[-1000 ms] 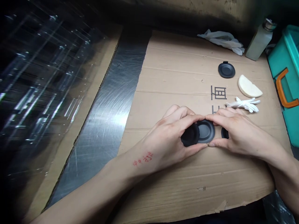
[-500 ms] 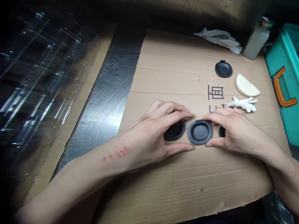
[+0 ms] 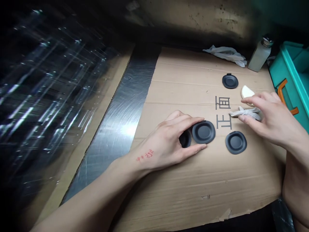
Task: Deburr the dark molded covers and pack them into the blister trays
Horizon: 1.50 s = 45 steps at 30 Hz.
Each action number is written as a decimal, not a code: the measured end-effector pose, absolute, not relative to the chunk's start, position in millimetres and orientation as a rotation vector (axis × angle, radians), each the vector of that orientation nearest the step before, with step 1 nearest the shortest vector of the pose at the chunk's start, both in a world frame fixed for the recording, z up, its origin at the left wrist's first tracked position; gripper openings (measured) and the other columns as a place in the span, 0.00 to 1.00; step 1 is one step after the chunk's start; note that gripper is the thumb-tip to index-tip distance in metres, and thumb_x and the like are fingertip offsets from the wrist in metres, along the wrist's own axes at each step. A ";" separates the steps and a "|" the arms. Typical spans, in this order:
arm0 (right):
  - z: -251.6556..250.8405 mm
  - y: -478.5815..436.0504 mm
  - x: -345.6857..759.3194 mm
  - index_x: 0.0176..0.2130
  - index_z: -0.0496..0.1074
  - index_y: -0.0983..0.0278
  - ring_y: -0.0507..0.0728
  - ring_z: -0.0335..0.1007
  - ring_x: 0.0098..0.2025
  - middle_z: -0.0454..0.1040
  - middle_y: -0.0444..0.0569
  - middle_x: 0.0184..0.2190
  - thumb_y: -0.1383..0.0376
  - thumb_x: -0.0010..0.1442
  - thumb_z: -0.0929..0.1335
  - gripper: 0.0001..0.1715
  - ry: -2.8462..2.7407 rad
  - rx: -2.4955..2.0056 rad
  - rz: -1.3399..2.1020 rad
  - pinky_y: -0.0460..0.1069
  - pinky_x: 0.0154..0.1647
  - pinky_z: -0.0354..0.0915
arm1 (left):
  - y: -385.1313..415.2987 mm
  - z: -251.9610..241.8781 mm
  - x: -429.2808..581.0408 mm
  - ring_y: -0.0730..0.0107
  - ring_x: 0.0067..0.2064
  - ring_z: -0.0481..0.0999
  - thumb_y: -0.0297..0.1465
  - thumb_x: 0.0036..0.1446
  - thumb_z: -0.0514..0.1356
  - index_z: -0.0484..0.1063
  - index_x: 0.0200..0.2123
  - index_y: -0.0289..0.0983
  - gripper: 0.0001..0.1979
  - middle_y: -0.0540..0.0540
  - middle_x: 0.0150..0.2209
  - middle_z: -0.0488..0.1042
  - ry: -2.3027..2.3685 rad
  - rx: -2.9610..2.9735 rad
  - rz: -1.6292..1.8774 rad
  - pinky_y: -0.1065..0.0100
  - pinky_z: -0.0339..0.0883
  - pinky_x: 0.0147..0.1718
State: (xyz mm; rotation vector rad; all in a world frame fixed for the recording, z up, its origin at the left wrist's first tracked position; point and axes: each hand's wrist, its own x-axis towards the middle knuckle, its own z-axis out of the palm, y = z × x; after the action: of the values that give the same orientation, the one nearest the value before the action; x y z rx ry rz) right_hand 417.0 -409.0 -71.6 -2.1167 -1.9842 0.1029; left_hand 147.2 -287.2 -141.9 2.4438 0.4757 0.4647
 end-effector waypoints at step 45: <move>-97.2 -390.5 401.5 0.39 0.80 0.61 0.56 0.68 0.30 0.78 0.49 0.33 0.58 0.66 0.67 0.13 -1.584 -2.118 -0.037 0.51 0.31 0.59 | -288.0 -146.1 152.9 0.56 0.48 0.72 0.39 0.55 0.72 0.73 0.58 0.38 0.29 0.42 0.47 0.79 0.531 2.416 0.467 0.55 0.70 0.50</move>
State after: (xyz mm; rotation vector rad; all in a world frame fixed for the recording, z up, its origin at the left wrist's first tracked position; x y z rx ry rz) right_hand 401.5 -390.5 -97.2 -2.1185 -1.5840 -0.0368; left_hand 152.9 -288.0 -146.1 2.4164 0.5307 0.4667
